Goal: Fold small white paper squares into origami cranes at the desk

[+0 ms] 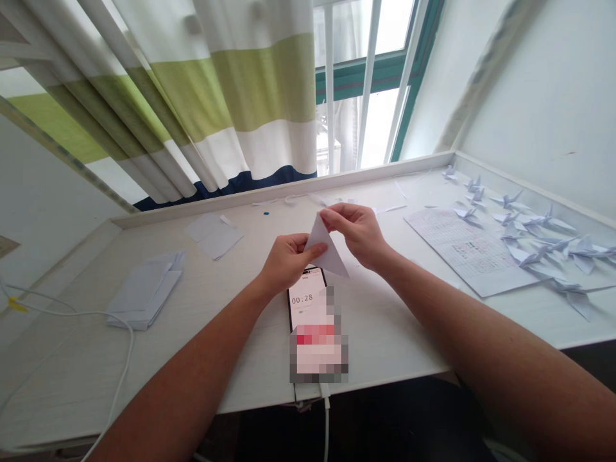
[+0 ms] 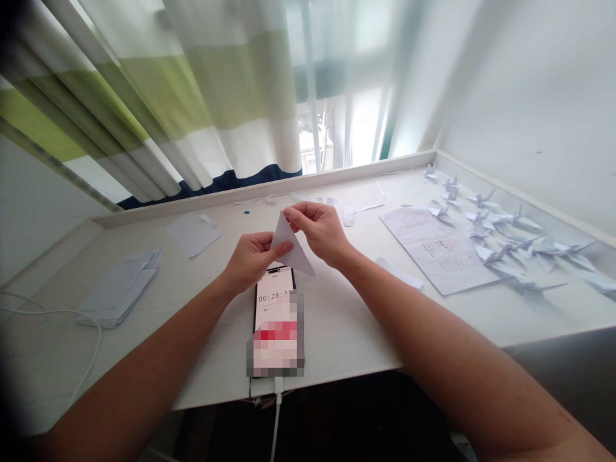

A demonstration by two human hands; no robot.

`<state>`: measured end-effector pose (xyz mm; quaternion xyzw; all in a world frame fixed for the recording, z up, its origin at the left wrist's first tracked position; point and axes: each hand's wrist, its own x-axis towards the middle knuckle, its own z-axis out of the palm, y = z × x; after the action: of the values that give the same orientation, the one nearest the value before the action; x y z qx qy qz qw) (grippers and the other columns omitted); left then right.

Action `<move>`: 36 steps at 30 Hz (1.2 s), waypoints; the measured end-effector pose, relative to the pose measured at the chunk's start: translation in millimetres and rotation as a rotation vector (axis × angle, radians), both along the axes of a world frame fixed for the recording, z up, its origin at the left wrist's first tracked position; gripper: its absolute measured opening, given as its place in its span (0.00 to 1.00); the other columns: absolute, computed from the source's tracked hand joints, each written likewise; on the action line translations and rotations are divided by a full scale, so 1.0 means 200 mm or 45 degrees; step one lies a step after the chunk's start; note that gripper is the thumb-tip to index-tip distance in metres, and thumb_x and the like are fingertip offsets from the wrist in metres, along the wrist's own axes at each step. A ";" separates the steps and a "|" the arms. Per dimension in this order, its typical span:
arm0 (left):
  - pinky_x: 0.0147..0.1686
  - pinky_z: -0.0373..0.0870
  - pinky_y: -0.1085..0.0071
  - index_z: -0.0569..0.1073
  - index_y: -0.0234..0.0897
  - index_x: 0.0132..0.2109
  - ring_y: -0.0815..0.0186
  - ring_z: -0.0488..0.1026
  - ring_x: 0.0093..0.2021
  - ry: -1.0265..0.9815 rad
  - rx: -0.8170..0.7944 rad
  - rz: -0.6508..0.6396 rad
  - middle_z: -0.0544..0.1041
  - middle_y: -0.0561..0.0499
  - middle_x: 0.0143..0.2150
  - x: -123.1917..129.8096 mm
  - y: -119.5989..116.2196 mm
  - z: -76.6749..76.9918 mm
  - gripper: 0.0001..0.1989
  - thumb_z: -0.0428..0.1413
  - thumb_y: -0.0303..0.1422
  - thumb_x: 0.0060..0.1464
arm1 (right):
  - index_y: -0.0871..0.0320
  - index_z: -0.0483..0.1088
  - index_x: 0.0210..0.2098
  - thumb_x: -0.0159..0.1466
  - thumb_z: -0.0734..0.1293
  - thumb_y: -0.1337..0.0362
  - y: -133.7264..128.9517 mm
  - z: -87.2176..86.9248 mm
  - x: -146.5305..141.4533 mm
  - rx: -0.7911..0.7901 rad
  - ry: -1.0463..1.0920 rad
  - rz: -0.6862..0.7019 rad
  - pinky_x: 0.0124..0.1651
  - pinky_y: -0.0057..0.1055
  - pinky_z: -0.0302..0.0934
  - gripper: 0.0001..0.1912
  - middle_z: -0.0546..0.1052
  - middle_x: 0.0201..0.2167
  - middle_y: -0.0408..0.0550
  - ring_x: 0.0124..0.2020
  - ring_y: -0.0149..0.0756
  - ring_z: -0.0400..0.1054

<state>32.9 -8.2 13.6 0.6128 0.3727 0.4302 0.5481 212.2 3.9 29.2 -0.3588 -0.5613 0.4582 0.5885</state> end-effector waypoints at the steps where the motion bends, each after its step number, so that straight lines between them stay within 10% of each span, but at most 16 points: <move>1: 0.37 0.78 0.64 0.86 0.36 0.39 0.59 0.81 0.35 -0.051 0.007 0.041 0.85 0.47 0.35 0.00 0.00 0.01 0.20 0.73 0.48 0.49 | 0.55 0.80 0.33 0.62 0.76 0.44 0.00 0.00 0.00 0.006 -0.014 0.000 0.43 0.36 0.71 0.20 0.80 0.32 0.46 0.35 0.35 0.72; 17: 0.38 0.74 0.66 0.84 0.35 0.35 0.61 0.79 0.35 -0.099 0.027 0.054 0.84 0.48 0.34 -0.01 0.03 -0.01 0.18 0.71 0.47 0.52 | 0.56 0.78 0.31 0.66 0.73 0.54 -0.02 -0.01 -0.01 0.195 -0.317 0.009 0.41 0.35 0.66 0.13 0.79 0.34 0.46 0.36 0.35 0.71; 23: 0.41 0.75 0.69 0.85 0.39 0.42 0.61 0.80 0.44 -0.169 0.302 0.373 0.86 0.46 0.43 -0.03 0.08 -0.01 0.18 0.72 0.46 0.51 | 0.57 0.78 0.33 0.67 0.73 0.50 -0.02 -0.02 -0.01 0.272 -0.401 0.051 0.40 0.35 0.66 0.16 0.79 0.34 0.47 0.35 0.35 0.70; 36: 0.28 0.68 0.73 0.83 0.35 0.34 0.70 0.71 0.27 -0.316 0.168 0.555 0.80 0.51 0.28 -0.02 0.08 0.00 0.22 0.73 0.50 0.47 | 0.58 0.74 0.32 0.69 0.67 0.49 -0.06 -0.03 -0.05 0.121 -0.533 0.156 0.33 0.32 0.61 0.19 0.77 0.29 0.46 0.31 0.33 0.67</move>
<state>28.1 7.0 13.1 0.4950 0.3972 0.6333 0.4429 201.7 -7.8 23.8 -0.3832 -0.7129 0.3817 0.4464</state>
